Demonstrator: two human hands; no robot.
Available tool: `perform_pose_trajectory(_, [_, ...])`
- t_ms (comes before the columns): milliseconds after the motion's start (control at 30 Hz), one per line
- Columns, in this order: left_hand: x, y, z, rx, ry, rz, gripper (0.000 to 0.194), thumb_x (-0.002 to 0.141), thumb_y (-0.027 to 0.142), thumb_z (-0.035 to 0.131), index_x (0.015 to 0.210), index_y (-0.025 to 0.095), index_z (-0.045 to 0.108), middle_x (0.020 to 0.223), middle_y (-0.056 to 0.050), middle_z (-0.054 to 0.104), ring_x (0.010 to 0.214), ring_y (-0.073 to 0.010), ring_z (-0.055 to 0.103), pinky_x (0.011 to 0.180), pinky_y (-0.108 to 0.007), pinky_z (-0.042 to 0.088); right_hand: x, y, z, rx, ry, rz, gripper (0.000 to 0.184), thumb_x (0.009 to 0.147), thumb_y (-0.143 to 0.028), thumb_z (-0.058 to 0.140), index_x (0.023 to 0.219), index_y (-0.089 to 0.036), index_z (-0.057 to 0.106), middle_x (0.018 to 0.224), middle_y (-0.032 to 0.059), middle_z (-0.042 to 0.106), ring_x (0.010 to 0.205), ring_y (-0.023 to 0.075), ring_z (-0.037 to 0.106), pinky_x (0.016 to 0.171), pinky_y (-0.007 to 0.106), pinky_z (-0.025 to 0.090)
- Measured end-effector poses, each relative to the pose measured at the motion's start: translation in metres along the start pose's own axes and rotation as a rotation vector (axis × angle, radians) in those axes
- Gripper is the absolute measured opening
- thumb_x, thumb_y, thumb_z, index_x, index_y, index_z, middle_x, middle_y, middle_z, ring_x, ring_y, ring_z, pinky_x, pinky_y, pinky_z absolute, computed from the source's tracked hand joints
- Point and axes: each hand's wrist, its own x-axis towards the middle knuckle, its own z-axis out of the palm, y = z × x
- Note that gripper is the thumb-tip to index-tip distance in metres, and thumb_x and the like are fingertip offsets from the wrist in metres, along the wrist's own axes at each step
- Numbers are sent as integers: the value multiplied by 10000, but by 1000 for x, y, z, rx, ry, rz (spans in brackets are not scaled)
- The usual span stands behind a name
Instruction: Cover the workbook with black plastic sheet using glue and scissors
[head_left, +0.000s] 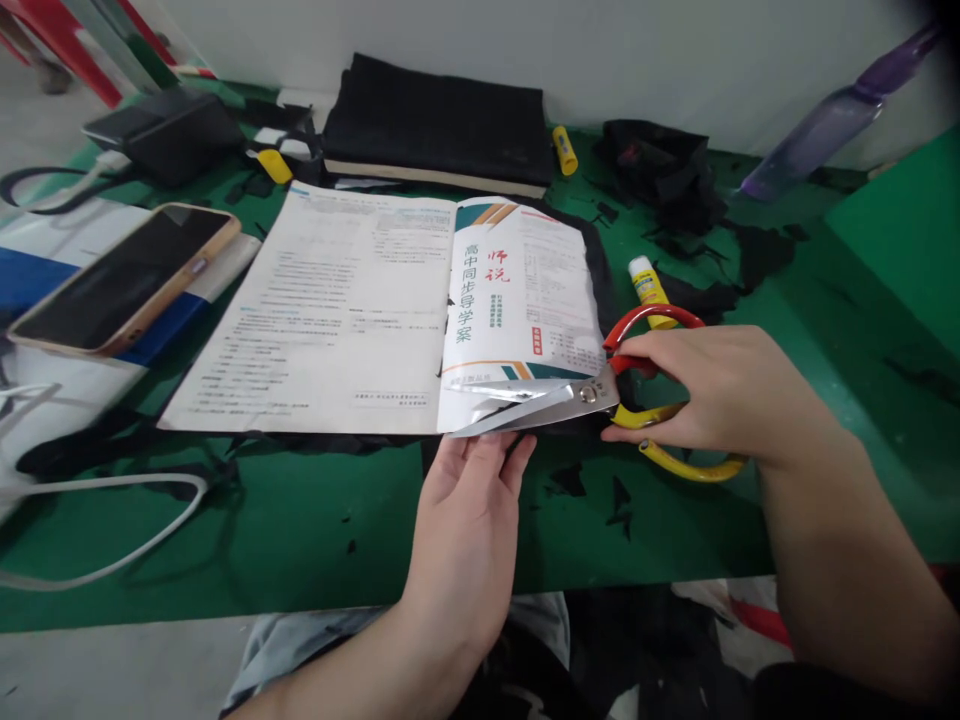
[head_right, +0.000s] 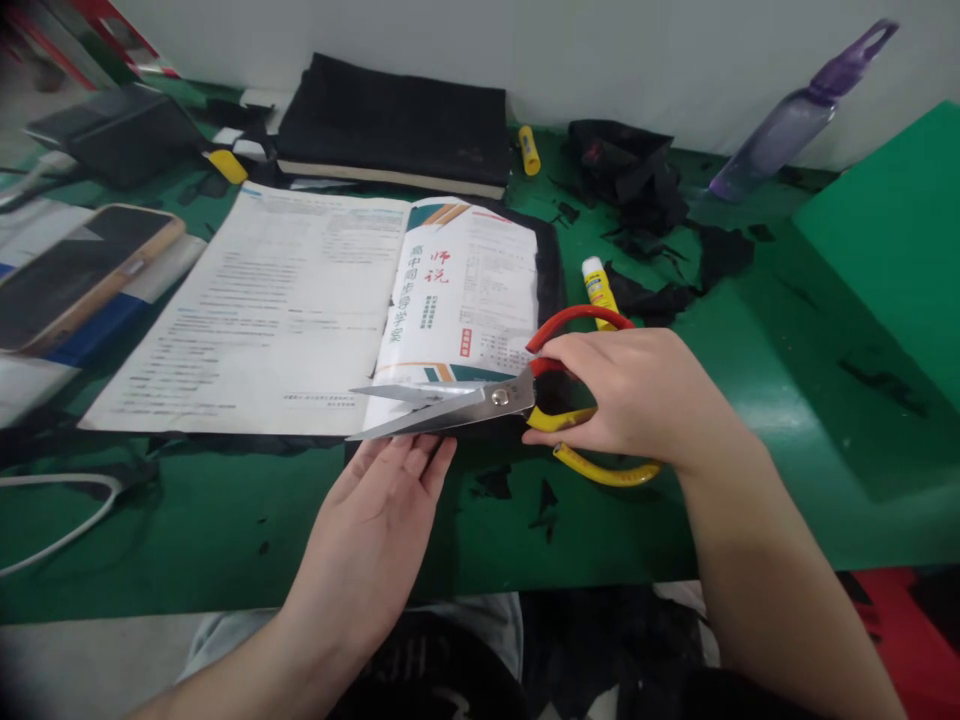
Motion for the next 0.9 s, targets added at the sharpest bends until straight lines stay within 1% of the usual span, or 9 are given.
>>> perform_pose_trajectory(100, [-1,-1,-2,-10,2,2,299,882,152,566,1139,296,618,1194,8,625,1202,-156,531,1003,-317,482,0,1,-2,-14,-7,24,582,724,-714,593,966,-185,587,806,27,690,710,198,654,588,298,414])
perform_pose_trajectory(200, [0,0,-2,-23,-10,-18,335,859,89,568,1113,298,629,1160,21,633,1109,-122,568,970,-289,493,-1,1,-3,-26,-10,30,567,729,-713,588,949,-191,582,789,14,681,695,189,648,578,292,403])
perform_pose_trajectory(333, [0,3,0,-29,9,-33,307,846,85,584,1070,286,646,1120,18,641,1015,-106,589,906,-258,508,-2,0,-3,-40,13,16,560,743,-723,558,924,-194,570,757,3,667,679,187,644,569,289,395])
perform_pose_trajectory(467, [0,4,2,-32,37,-41,278,840,100,604,1036,291,656,1123,16,632,1019,-111,580,898,-262,505,-2,0,-2,-47,11,14,547,749,-724,551,902,-199,563,721,-12,655,644,177,634,550,283,381])
perform_pose_trajectory(667, [1,3,3,-26,63,-35,268,841,120,616,1034,303,650,1151,20,614,1070,-126,560,876,-259,505,-3,1,-4,-41,2,29,509,760,-708,552,891,-216,578,756,-36,673,675,164,650,549,276,382])
perform_pose_trajectory(800, [0,3,2,-13,61,-27,254,850,139,616,1043,302,644,1179,22,601,1042,-117,559,859,-255,509,-3,1,-6,-33,4,32,466,770,-674,571,869,-219,587,782,-51,685,676,142,646,545,267,380])
perform_pose_trajectory(900, [0,3,1,-11,72,-34,251,849,144,618,1045,299,643,1179,21,600,1023,-114,560,857,-261,513,-3,1,-7,-31,11,27,423,767,-637,604,838,-220,587,746,-63,676,647,126,634,525,262,362])
